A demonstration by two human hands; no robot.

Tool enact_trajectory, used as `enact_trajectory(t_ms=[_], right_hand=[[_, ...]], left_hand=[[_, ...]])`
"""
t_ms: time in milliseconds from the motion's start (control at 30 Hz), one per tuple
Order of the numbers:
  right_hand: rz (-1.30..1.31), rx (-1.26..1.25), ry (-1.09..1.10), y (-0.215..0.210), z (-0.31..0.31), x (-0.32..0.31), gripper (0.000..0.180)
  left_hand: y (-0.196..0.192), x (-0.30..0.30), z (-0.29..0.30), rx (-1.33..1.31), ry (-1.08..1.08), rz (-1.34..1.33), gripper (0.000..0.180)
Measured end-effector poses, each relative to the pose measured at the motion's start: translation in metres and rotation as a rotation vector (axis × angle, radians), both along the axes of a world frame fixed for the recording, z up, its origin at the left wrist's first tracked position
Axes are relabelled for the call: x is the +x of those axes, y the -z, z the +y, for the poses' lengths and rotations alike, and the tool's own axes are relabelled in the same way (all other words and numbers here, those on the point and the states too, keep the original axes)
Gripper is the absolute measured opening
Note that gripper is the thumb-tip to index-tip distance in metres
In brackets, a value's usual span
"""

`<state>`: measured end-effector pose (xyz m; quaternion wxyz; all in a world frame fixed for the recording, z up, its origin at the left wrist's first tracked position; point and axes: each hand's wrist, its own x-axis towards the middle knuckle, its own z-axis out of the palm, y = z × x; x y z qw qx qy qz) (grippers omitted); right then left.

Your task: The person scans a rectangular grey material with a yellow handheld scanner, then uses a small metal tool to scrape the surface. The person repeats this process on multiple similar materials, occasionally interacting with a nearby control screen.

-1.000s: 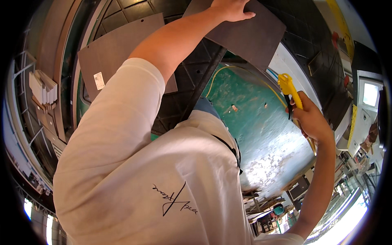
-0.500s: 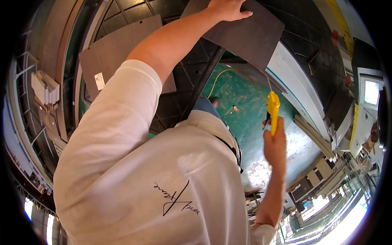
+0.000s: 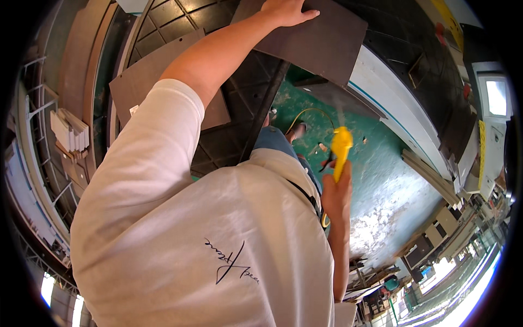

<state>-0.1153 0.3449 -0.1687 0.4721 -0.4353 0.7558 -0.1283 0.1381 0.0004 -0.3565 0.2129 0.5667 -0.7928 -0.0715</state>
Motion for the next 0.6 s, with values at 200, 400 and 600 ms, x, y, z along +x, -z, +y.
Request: enact_trajectory(t_ms=[200, 400, 600], right_hand=[[-0.049, -0.047, 0.100, -0.001, 0.001, -0.005, 0.028], [-0.109, 0.083, 0.222, -0.006, -0.005, -0.022, 0.028], [-0.261, 0.044, 0.184, -0.001, -0.010, -0.036, 0.028]], left_hand=[[-0.003, -0.002, 0.000, 0.034, -0.013, -0.007, 0.073], [0.002, -0.005, -0.009, 0.076, -0.057, -0.021, 0.070], [0.010, -0.003, -0.024, -0.056, -0.235, -0.083, 0.067]])
